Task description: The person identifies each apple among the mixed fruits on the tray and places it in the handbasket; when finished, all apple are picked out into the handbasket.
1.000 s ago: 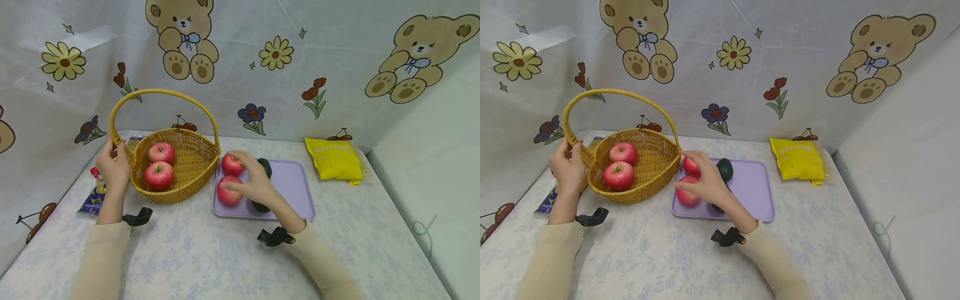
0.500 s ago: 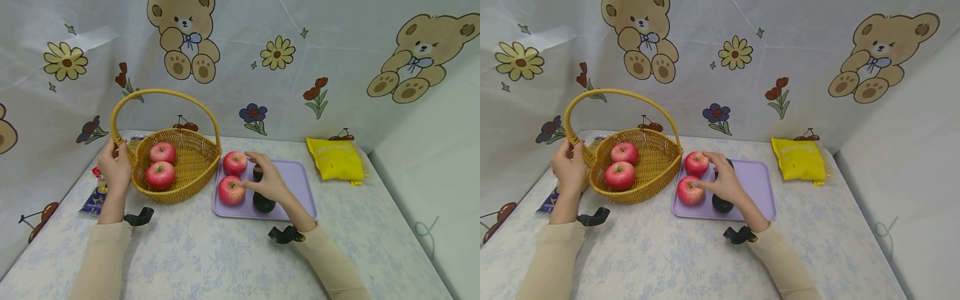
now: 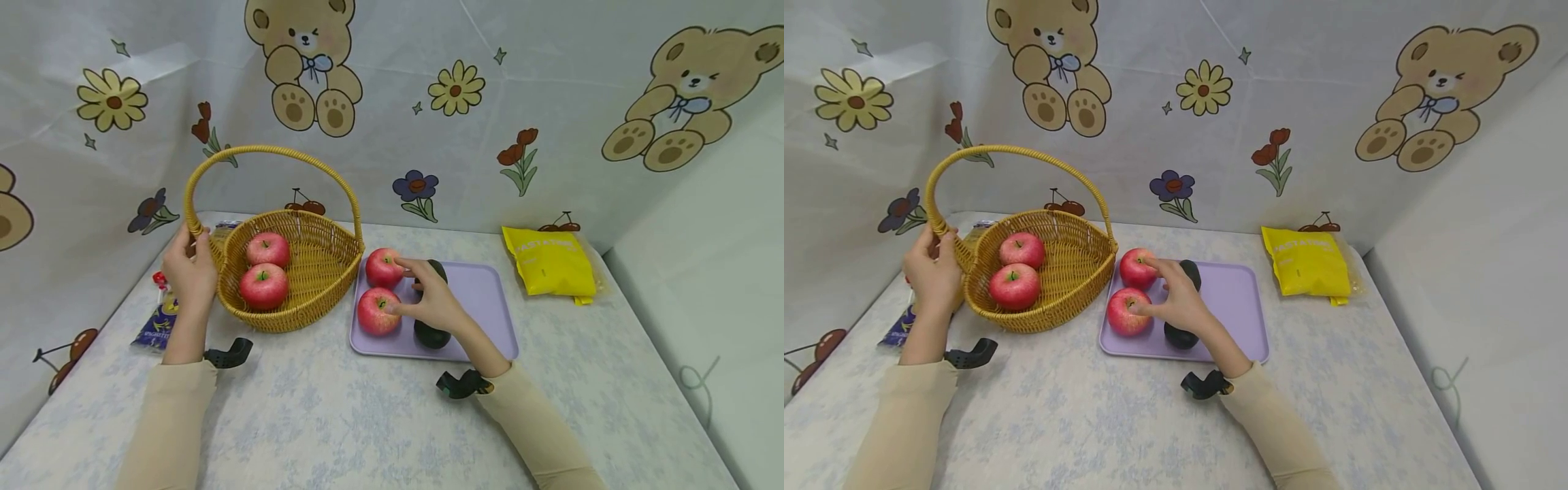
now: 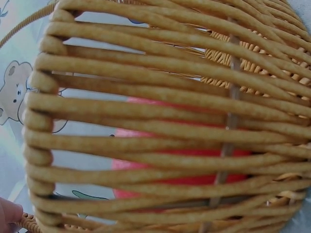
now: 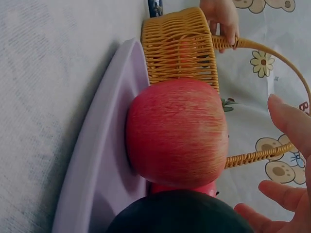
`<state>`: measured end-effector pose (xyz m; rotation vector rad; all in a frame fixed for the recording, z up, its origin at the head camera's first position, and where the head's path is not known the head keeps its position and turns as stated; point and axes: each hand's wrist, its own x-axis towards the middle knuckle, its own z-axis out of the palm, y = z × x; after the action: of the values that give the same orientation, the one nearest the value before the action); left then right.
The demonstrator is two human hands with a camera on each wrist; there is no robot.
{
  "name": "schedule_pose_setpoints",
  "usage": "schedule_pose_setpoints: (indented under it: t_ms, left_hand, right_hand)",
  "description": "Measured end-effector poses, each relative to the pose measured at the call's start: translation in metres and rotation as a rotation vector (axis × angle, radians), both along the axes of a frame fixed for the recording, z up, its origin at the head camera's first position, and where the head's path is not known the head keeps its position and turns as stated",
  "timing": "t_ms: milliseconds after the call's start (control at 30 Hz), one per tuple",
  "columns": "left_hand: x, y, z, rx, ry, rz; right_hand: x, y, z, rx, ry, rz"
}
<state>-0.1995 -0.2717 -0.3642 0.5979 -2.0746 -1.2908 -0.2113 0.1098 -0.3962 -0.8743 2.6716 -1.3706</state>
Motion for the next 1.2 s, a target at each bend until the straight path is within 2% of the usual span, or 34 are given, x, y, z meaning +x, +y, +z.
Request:
schedule_pose_setpoints:
  t_ms: [233, 833, 1200]
  left_hand:
    - [0.0, 0.0, 0.0, 0.003, 0.0, -0.002]
    - [0.0, 0.0, 0.0, 0.0, 0.005, -0.001]
    - [0.0, 0.0, -0.001, -0.003, 0.001, 0.002]
  right_hand:
    - [-0.001, -0.001, -0.007, -0.001, -0.002, 0.012]
    - [0.0, -0.006, -0.011, 0.054, 0.029, 0.029]
    - [0.004, -0.008, -0.013, 0.225, 0.027, -0.01]
